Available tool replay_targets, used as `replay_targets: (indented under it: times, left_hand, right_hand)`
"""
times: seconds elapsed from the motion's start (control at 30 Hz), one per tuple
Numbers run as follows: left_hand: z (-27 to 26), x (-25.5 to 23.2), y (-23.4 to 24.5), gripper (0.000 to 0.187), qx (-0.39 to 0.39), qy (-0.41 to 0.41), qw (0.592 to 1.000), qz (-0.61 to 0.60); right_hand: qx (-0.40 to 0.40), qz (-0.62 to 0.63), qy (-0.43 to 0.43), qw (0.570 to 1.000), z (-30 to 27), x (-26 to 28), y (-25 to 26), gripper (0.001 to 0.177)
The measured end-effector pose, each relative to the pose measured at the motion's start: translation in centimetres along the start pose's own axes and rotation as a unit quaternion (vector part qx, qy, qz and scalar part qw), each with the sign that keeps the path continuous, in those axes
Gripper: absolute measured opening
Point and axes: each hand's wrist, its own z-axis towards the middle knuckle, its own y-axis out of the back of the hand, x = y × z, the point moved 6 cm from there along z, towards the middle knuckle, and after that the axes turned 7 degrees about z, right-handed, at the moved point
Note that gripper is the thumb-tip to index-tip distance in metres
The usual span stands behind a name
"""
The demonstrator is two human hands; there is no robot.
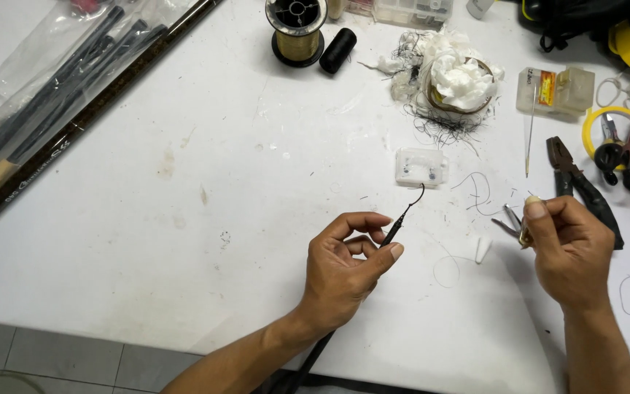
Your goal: Wrapping thread around the tip of a fishing rod to secure a guide or repair it using hand tools.
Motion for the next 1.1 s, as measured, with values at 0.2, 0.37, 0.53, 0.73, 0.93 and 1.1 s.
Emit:
replay_targets:
  times: [0.2,0.37,0.53,0.73,0.93,1.1]
  left_hand:
    - [-0.3,0.0,0.2,0.027,-0.039,-0.073,0.995,0.056]
    - [-0.8,-0.8,-0.1,0.026,-0.039,-0.142,0.985,0.086]
    - [-1.0,-1.0,-0.2,0.027,-0.037,-0.177,0.976,0.123]
    - [-0.3,-0.4,-0.3,0.043,-0.021,-0.068,0.996,0.057]
    - [0.3,0.0,-0.2,0.02,-0.023,0.017,0.993,0.111]
    - [0.6,0.6,-0.9,0.026,0.035,0.03,0.994,0.1]
  right_hand:
    - [-0.021,-0.021,0.002,1.0,0.1,-1.2,0.5,0.027]
    - [-0.015,-0.013,-0.01,1.0,-0.1,-1.5,0.5,0.026]
    - [-0.001,-0.017,0.015,1.0,0.0,-0.9,0.6,0.025]
    - [0.002,-0.03,0.006,1.0,0.0,-0.4,1.1,0.025]
    - [-0.02,-0.008,-0.007,1.0,0.0,-1.4,2.3,0.024]
    - [-0.019,-0.009,0.007,1.0,0.1,-0.9,2.3,0.021]
